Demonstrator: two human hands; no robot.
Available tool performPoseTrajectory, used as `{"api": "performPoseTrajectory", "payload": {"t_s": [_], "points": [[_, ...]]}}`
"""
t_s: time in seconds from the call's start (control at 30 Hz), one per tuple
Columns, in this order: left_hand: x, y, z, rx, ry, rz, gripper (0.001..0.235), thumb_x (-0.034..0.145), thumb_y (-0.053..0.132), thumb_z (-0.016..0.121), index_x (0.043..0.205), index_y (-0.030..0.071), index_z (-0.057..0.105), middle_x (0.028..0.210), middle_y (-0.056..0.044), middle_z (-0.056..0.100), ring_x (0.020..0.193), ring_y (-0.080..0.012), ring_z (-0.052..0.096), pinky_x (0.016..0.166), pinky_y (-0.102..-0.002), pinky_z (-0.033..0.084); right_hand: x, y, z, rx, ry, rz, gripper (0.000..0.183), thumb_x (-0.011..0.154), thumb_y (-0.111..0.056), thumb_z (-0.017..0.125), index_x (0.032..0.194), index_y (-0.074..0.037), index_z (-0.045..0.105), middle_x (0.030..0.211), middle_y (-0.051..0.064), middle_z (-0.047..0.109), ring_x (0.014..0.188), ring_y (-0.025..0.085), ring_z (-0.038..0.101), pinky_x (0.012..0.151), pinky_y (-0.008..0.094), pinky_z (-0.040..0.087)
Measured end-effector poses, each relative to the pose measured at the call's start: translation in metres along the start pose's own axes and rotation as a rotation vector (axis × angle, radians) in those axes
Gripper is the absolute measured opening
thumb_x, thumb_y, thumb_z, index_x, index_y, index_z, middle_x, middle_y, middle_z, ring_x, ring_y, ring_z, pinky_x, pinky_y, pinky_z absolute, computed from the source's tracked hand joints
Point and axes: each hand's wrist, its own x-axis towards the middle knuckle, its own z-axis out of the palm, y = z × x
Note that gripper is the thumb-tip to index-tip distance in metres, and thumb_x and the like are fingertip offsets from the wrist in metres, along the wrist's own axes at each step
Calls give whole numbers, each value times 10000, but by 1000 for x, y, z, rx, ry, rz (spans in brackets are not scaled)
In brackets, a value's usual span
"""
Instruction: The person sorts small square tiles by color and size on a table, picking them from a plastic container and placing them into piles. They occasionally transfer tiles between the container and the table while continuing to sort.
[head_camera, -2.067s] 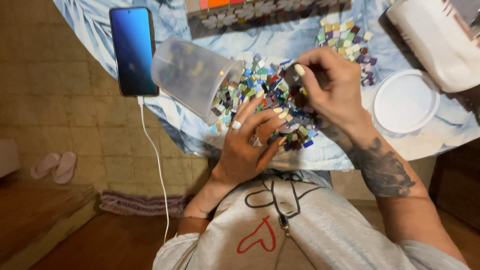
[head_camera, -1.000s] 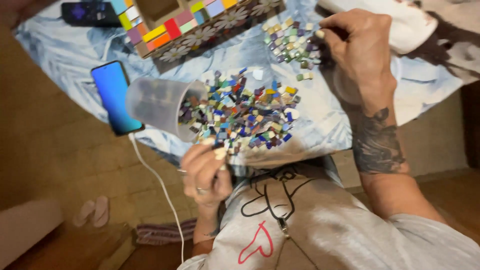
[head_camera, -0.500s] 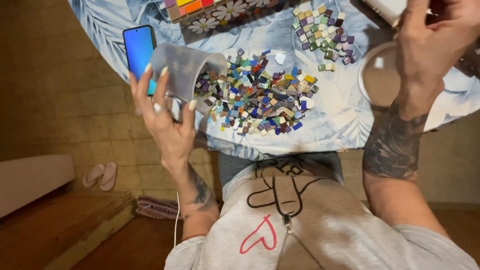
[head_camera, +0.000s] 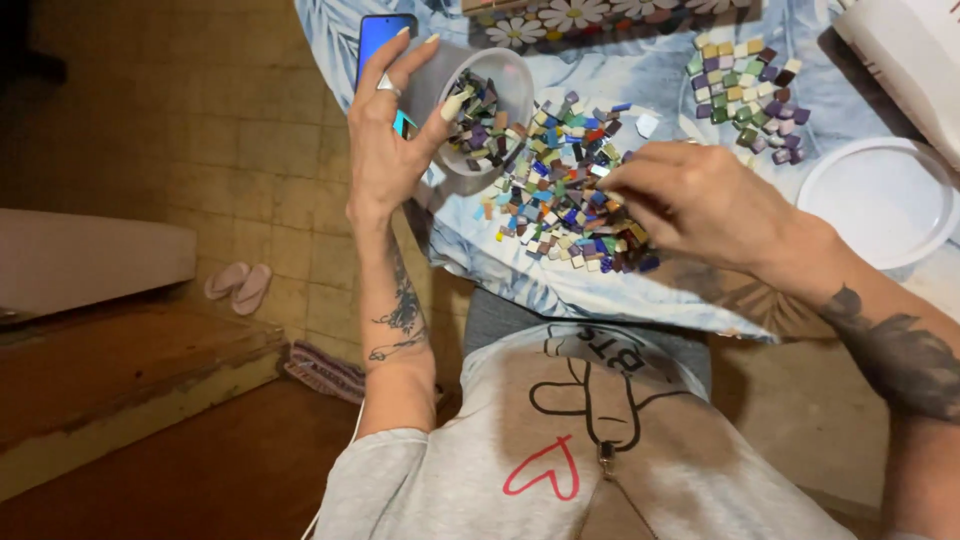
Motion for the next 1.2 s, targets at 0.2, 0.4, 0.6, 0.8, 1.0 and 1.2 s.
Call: {"api": "performPoseTrajectory", "payload": {"t_s": [0.2,0.4,0.6,0.8,1.0,1.2], "points": [[1,-10,-6,-74,9,-25,463,886,504,360,1200,182,471,1249,-99,433,1002,-181,509,689,-264,387,35,-10,7,2,-133,-6,173,757,-17,549,921,16,591,810,145,599,638,258,599,577,327,530],[-1,-22,-8,-143,14,-6,491,897,536,303,1208,184,446,1261,-138,417,1211,-261,389,949,-376,357,52,-16,14,-37,-374,110,54,786,-40,500,812,-43,546,657,59,519,545,212,553,478,330,510],[-2,-33,-8,-197,12,19,494,908,542,289,1225,190,430,1279,-143,394,1217,-275,383,974,-401,368,53,-10,21,-8,-378,76,80,773,-51,515,836,-31,560,707,91,557,576,246,570,511,353,504],[-3,-26,-10,-166,5,23,527,890,553,308,1214,160,444,1273,-122,391,1197,-267,412,967,-383,379,54,-7,19,3,-356,76,118,755,-26,523,860,-19,578,742,101,578,620,248,582,574,342,504],[-8,-13,-4,-133,26,2,519,868,519,403,1226,145,445,1296,-88,353,1217,-249,397,1015,-398,392,59,0,26,7,-112,-36,246,722,60,503,959,32,558,838,139,552,712,264,549,612,336,499],[-7,-3,-1,-103,16,4,506,861,447,486,1230,102,457,1314,-80,331,1233,-211,398,1029,-336,364,104,5,52,-287,-70,-205,265,734,26,494,995,34,452,963,190,467,910,343,480,547,414,479]]}}
